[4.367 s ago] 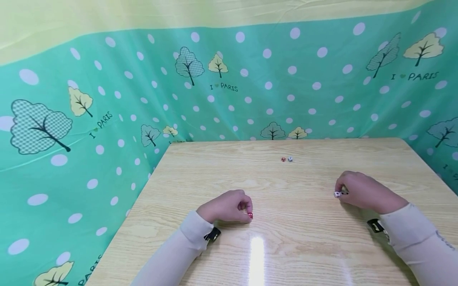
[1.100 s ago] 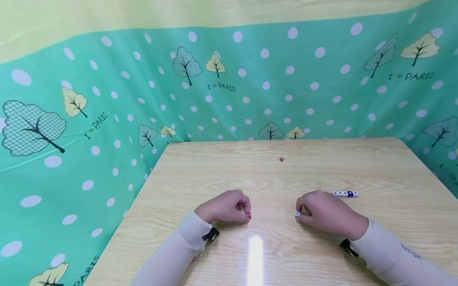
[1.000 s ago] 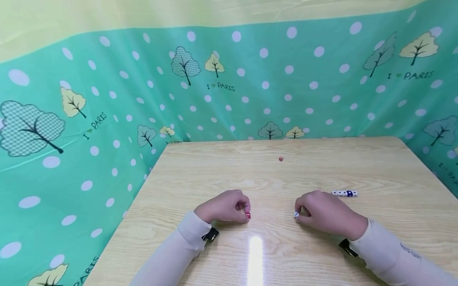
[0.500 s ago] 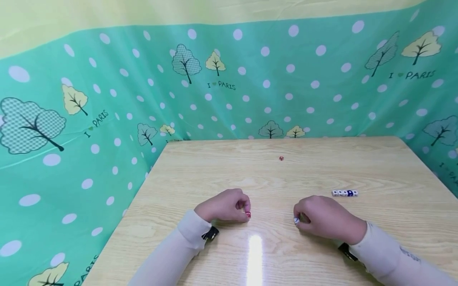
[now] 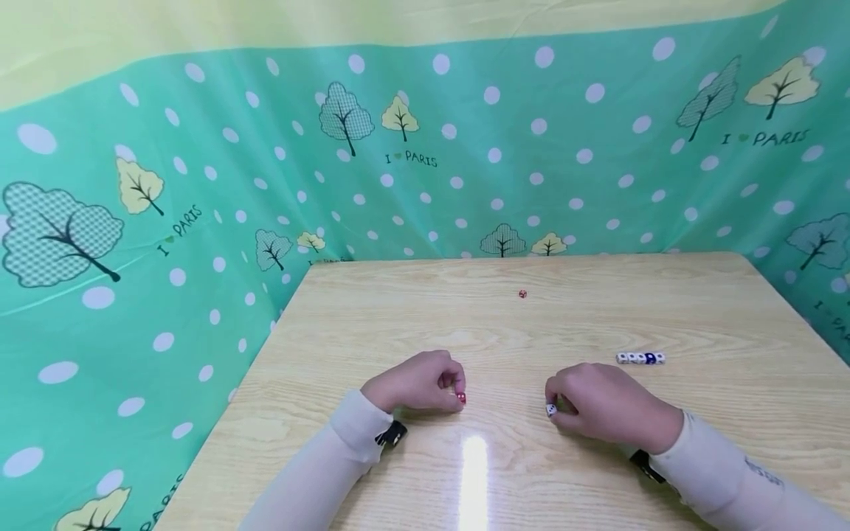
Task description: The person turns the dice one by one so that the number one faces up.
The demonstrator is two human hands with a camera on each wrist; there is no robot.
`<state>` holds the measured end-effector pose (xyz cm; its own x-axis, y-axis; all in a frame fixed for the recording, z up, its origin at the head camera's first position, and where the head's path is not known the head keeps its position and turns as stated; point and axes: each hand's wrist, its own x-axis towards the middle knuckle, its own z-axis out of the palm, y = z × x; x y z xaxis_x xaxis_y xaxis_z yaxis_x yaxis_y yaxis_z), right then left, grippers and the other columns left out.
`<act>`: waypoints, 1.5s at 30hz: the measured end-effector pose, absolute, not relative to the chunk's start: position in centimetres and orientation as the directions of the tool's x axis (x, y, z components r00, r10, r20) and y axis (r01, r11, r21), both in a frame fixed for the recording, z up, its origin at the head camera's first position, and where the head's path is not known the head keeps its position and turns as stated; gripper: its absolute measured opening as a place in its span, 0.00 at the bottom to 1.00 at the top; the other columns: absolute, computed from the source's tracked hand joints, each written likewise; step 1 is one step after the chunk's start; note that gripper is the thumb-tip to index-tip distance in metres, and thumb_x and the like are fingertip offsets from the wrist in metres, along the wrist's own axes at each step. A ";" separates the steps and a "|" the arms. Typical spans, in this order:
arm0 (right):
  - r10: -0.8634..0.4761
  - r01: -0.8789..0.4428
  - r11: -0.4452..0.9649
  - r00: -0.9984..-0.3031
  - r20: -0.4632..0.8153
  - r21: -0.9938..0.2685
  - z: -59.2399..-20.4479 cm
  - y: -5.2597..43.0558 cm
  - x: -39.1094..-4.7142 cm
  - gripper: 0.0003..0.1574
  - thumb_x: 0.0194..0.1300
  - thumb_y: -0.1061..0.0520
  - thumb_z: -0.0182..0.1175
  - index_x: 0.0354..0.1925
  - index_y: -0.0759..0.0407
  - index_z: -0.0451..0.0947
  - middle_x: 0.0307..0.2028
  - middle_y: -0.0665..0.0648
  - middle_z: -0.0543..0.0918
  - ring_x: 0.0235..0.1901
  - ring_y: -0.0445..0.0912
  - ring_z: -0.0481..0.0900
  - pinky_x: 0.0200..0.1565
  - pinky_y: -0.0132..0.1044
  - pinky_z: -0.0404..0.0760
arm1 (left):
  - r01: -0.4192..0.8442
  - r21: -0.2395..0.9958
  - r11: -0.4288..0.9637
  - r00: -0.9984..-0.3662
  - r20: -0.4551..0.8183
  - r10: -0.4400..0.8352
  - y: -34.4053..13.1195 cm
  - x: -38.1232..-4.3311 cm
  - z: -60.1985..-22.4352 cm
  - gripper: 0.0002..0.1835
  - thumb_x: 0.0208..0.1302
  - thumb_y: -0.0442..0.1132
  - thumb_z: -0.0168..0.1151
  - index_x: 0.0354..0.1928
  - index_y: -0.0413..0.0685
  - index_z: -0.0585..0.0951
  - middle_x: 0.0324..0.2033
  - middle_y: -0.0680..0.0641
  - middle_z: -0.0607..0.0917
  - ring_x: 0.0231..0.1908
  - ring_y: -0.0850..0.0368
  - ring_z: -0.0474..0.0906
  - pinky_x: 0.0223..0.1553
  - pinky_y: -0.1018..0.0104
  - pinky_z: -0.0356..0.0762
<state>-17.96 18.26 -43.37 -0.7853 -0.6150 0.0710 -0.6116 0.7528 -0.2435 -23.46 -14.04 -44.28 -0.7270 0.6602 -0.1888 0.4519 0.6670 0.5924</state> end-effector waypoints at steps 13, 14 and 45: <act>-0.659 -0.658 0.702 -0.745 0.101 -0.274 -43.2 17.6 -17.8 0.08 0.59 0.58 0.73 0.33 0.44 0.86 0.28 0.36 0.77 0.26 0.30 0.69 0.32 0.29 0.77 | 0.442 0.605 0.662 -0.731 -0.185 0.657 -14.1 -23.4 -44.5 0.08 0.57 0.43 0.76 0.30 0.62 0.83 0.35 0.49 0.79 0.35 0.62 0.72 0.37 0.70 0.71; -0.659 -0.657 0.702 -0.746 0.099 -0.274 -43.2 17.6 -17.8 0.08 0.59 0.58 0.73 0.32 0.44 0.86 0.28 0.36 0.77 0.26 0.30 0.69 0.32 0.30 0.77 | 0.443 0.603 0.663 -0.730 -0.186 0.657 -14.1 -23.5 -44.5 0.08 0.57 0.43 0.76 0.30 0.62 0.83 0.35 0.49 0.79 0.35 0.62 0.72 0.37 0.70 0.71; -0.623 -0.602 0.677 -0.775 0.104 -0.424 -43.5 18.2 -18.1 0.10 0.60 0.56 0.73 0.32 0.39 0.83 0.26 0.32 0.78 0.27 0.30 0.74 0.32 0.28 0.76 | 0.446 0.604 0.660 -0.729 -0.183 0.660 -14.0 -23.4 -44.4 0.08 0.57 0.43 0.75 0.29 0.62 0.82 0.35 0.49 0.80 0.35 0.62 0.72 0.37 0.71 0.71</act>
<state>-18.08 18.22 -43.46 -0.7749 -0.6234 0.1045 -0.6017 0.6769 -0.4240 -23.37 -14.02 -44.41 -0.7288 0.6598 -0.1829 0.4464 0.6604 0.6039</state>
